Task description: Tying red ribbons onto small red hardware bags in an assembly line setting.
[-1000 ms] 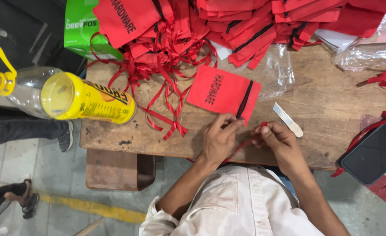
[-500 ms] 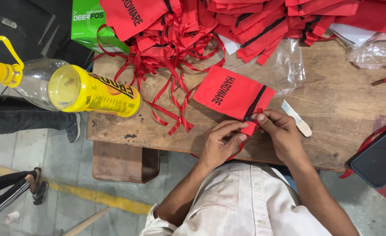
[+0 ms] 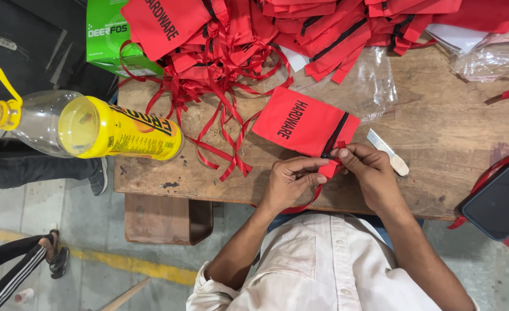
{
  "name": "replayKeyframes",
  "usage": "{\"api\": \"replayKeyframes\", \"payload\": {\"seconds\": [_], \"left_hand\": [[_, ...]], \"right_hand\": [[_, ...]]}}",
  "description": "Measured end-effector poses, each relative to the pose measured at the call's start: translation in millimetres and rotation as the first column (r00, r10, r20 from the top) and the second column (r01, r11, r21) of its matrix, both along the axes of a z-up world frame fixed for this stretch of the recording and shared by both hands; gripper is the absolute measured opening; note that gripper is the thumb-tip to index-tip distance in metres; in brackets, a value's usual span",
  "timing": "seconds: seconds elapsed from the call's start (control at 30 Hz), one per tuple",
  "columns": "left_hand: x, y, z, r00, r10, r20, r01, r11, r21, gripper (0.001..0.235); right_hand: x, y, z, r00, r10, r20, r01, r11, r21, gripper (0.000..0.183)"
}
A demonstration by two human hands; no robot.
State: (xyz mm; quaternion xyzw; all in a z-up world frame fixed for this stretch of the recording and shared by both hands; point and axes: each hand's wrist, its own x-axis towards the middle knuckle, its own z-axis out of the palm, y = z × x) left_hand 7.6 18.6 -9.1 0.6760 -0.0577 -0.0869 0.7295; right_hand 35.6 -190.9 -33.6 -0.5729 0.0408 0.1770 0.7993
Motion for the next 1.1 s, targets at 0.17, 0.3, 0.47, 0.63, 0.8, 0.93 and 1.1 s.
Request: {"api": "replayKeyframes", "payload": {"seconds": [0.17,0.3,0.47,0.63,0.8,0.93,1.1], "left_hand": [[2,1,0,0.998,0.007,0.068,-0.016,0.992,0.129,0.028],[3,1,-4,0.994,0.005,0.106,-0.019,0.991,0.131,0.024],[2,0,-14,0.995,0.027,0.094,-0.035,0.995,0.092,0.022],[3,6,-26,0.998,0.067,-0.020,-0.068,0.997,-0.029,0.022],[5,6,-25,0.999,0.048,0.013,-0.048,0.999,0.024,0.023],[5,6,-18,0.998,0.059,0.035,-0.061,0.996,0.068,0.021],[5,6,-13,0.994,0.058,0.090,-0.069,0.991,0.114,0.021]], "right_hand": [[-1,0,-4,1.000,0.004,0.002,-0.004,1.000,-0.004,0.023],[-2,-1,-6,1.000,0.007,0.002,-0.007,1.000,-0.024,0.023],[-9,3,25,1.000,0.016,0.005,-0.015,0.992,-0.127,0.024],[-27,-18,32,0.993,0.114,0.012,-0.113,0.992,-0.050,0.032],[-26,-15,22,0.973,0.223,-0.059,-0.227,0.970,-0.089,0.033],[-22,-8,22,0.960,0.265,-0.085,-0.274,0.955,-0.114,0.033],[-18,-6,20,0.949,0.287,-0.133,-0.306,0.937,-0.165,0.034]]}}
